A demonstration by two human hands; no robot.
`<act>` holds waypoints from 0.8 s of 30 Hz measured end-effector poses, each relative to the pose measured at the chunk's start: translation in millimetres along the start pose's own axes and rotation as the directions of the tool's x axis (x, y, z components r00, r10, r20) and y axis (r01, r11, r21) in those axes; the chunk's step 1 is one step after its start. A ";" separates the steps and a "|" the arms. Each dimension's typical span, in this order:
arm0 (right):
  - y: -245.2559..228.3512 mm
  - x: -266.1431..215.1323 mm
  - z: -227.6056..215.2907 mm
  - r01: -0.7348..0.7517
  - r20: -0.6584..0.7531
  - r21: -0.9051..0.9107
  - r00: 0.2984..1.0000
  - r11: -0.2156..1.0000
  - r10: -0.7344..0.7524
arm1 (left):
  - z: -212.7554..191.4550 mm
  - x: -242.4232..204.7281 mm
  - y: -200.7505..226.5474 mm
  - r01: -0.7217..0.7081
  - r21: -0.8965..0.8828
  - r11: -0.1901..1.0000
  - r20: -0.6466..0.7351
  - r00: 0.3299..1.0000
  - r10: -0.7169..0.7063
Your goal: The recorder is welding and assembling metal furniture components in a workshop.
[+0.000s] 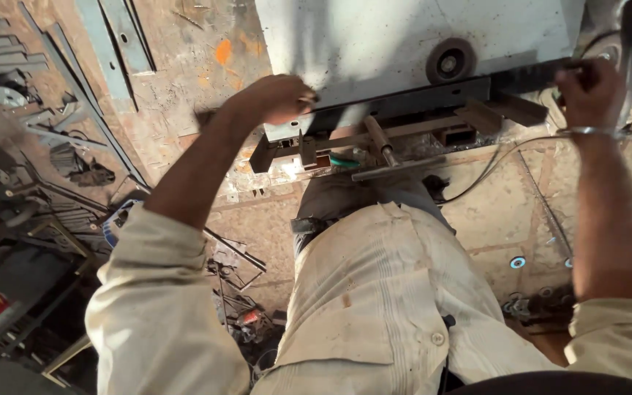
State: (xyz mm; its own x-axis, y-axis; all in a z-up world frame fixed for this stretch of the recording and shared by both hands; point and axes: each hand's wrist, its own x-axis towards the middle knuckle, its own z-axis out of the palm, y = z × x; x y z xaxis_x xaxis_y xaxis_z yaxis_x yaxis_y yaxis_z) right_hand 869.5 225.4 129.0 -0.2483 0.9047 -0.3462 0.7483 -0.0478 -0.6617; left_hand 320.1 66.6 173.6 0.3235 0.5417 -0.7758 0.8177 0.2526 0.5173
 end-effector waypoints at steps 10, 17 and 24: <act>-0.9 -175.9 146.3 -0.094 0.026 0.093 0.995 0.991 0.092 | 28.4 72.7 64.1 -0.049 0.242 0.969 0.102 0.994 0.024; -29.1 -195.3 211.2 -0.047 0.076 0.053 0.996 0.997 0.043 | 39.6 100.1 38.4 -0.109 0.283 0.953 0.070 0.993 0.093; -82.4 -180.9 265.7 -0.020 -0.002 0.011 1.000 1.000 0.020 | 45.4 88.0 44.3 0.047 0.044 0.998 0.045 0.998 -0.049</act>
State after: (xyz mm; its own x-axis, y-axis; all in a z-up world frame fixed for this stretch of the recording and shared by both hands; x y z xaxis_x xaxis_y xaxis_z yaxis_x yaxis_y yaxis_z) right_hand 689.3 -46.7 69.4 -0.2318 0.9045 -0.3580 0.7460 -0.0709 -0.6622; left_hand 406.5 89.1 111.8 0.3043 0.4922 -0.8155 0.8522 0.2418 0.4639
